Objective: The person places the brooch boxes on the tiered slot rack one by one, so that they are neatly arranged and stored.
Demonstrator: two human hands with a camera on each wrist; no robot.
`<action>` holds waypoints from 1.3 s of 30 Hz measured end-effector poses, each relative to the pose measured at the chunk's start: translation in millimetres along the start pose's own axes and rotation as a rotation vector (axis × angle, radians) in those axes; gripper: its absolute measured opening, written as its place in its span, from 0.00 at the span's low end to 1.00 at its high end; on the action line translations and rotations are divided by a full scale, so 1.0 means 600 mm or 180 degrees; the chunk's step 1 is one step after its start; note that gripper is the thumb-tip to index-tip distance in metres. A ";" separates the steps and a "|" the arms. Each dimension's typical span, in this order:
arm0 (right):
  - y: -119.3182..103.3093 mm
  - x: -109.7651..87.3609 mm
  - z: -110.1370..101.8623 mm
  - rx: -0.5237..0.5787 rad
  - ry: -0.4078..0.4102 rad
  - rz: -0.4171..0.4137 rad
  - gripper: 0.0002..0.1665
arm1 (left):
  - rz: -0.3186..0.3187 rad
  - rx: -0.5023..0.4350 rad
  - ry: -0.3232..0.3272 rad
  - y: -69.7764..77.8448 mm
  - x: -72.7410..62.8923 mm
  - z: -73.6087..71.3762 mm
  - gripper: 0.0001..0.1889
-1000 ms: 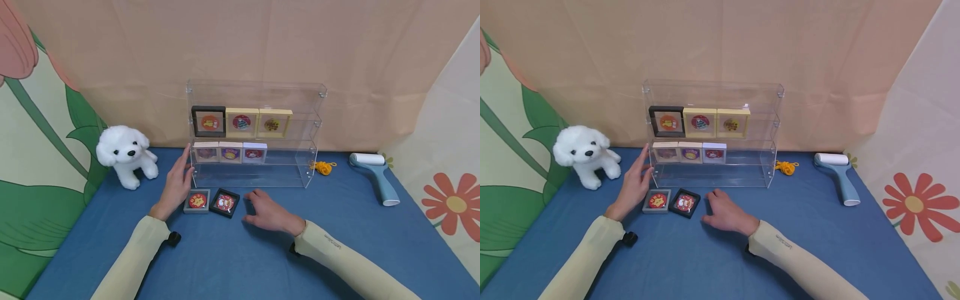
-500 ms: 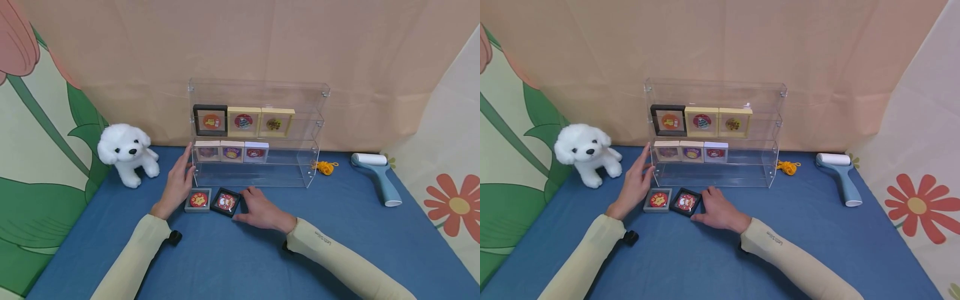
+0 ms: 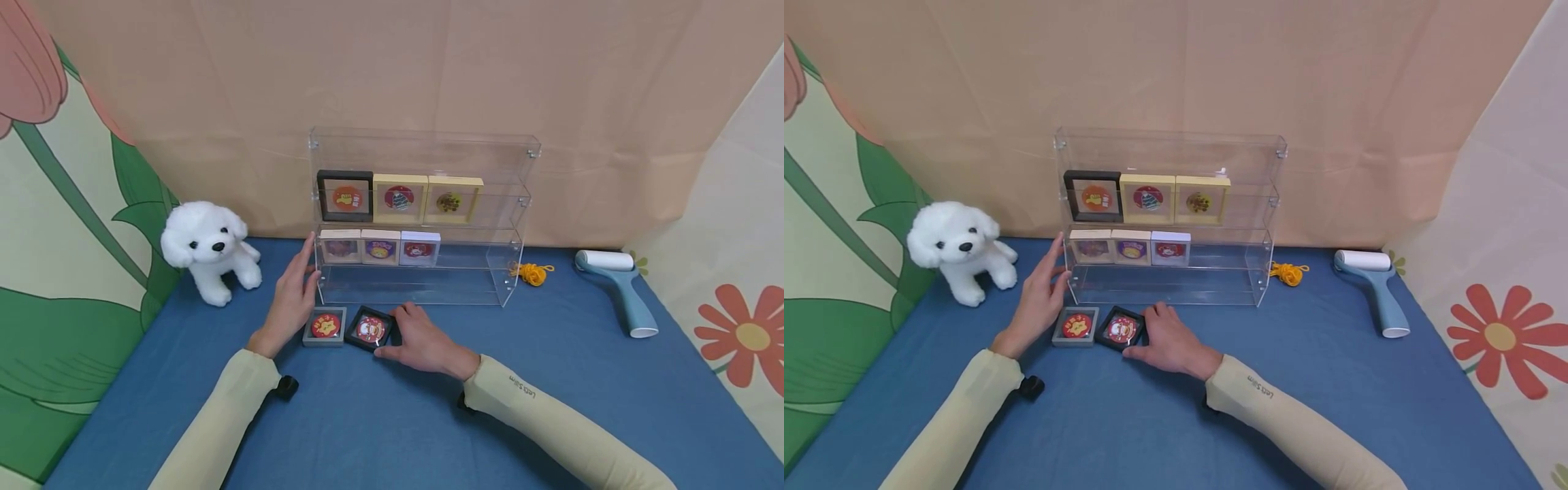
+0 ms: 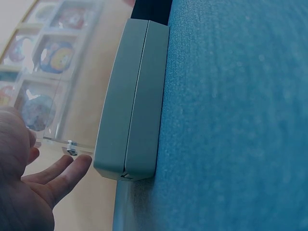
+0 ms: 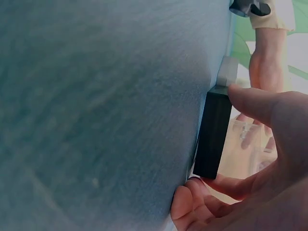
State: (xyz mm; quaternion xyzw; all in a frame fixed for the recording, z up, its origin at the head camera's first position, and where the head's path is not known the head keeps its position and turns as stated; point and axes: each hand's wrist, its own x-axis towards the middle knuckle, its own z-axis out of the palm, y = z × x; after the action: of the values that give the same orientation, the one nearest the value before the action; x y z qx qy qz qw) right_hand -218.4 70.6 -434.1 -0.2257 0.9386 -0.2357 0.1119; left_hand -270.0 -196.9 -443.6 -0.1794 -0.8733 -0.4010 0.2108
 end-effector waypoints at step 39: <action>0.009 -0.020 -0.012 0.0861 0.0762 -0.0537 0.10 | -0.0062 0.0028 -0.0026 0.004 0.000 -0.003 0.43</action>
State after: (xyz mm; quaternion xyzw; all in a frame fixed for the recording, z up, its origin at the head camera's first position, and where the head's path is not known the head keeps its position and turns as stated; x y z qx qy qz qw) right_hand -212.0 83.3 -429.1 -0.2568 0.8827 -0.3934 0.0087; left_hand -268.6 -196.8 -441.2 -0.1715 -0.8776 -0.3984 0.2042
